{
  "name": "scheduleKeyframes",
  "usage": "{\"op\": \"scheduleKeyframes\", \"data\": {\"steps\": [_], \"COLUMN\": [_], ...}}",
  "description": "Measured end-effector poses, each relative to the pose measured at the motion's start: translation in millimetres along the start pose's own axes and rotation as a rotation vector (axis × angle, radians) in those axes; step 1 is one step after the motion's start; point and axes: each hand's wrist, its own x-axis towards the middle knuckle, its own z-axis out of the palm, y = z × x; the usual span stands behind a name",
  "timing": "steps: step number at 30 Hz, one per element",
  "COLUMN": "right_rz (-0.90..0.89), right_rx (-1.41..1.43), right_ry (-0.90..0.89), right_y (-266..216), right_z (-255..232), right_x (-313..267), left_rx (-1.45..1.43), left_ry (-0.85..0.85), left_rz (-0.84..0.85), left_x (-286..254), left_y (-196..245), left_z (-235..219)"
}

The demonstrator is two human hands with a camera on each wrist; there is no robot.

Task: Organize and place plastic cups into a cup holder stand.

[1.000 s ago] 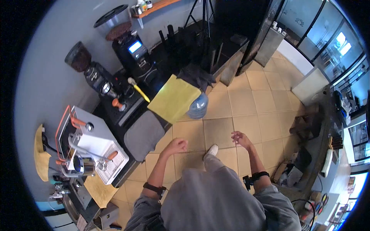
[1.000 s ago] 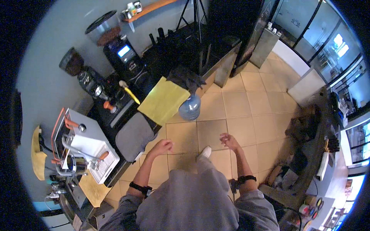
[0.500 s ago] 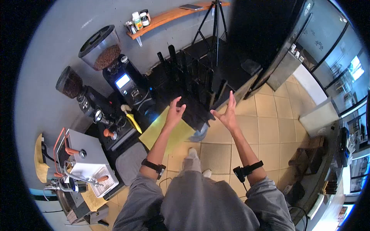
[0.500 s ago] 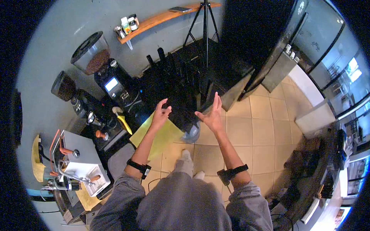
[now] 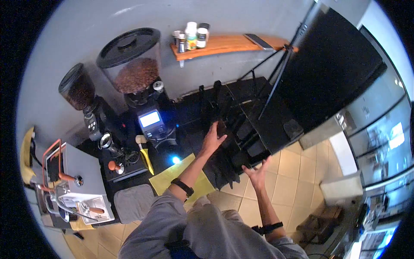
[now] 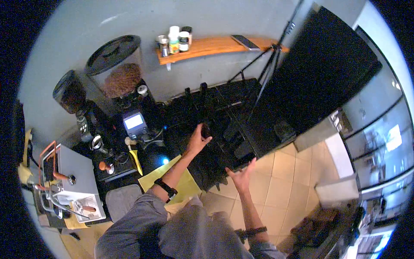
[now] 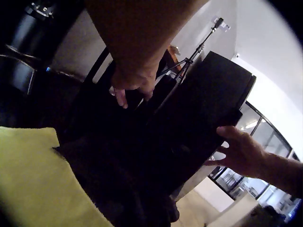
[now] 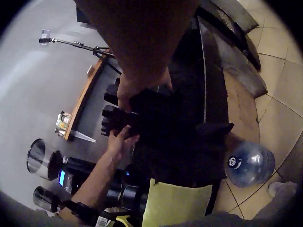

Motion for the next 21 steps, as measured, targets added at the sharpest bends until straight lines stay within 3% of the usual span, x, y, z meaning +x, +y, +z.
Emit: {"op": "scheduleKeyframes", "data": {"steps": [2, 4, 6, 8, 12, 13, 18, 21], "right_rz": [-0.029, -0.013, -0.075, -0.088, -0.186, -0.066, -0.013, -0.287], "right_rx": [0.122, 0.032, 0.028, 0.005, 0.001, 0.058, 0.063, -0.048], "right_ry": [0.021, 0.019, 0.026, 0.019, -0.009, 0.006, -0.005, 0.046], "right_y": [22, 7, -11, -23, -35, -53, -28, 0], "right_z": [-3, -9, -15, -23, -50, -54, -104, -142], "right_x": [7, 13, 15, 17, 6, -7, -37, -54], "left_rx": [0.04, 0.096, 0.081, -0.007, -0.068, -0.106, -0.086, -0.108], "left_ry": [0.042, 0.006, 0.076, -0.009, 0.069, 0.063, 0.077, 0.043], "left_rz": [-0.006, -0.017, 0.033, -0.001, 0.049, 0.075, 0.214, 0.174], "left_x": [2, 3, 2, 4, -13, -19, -59, -92], "left_y": [14, 18, 22, 30, 60, 67, 93, 121], "left_z": [-7, -7, -9, -13, -10, -8, 13, 25]}}
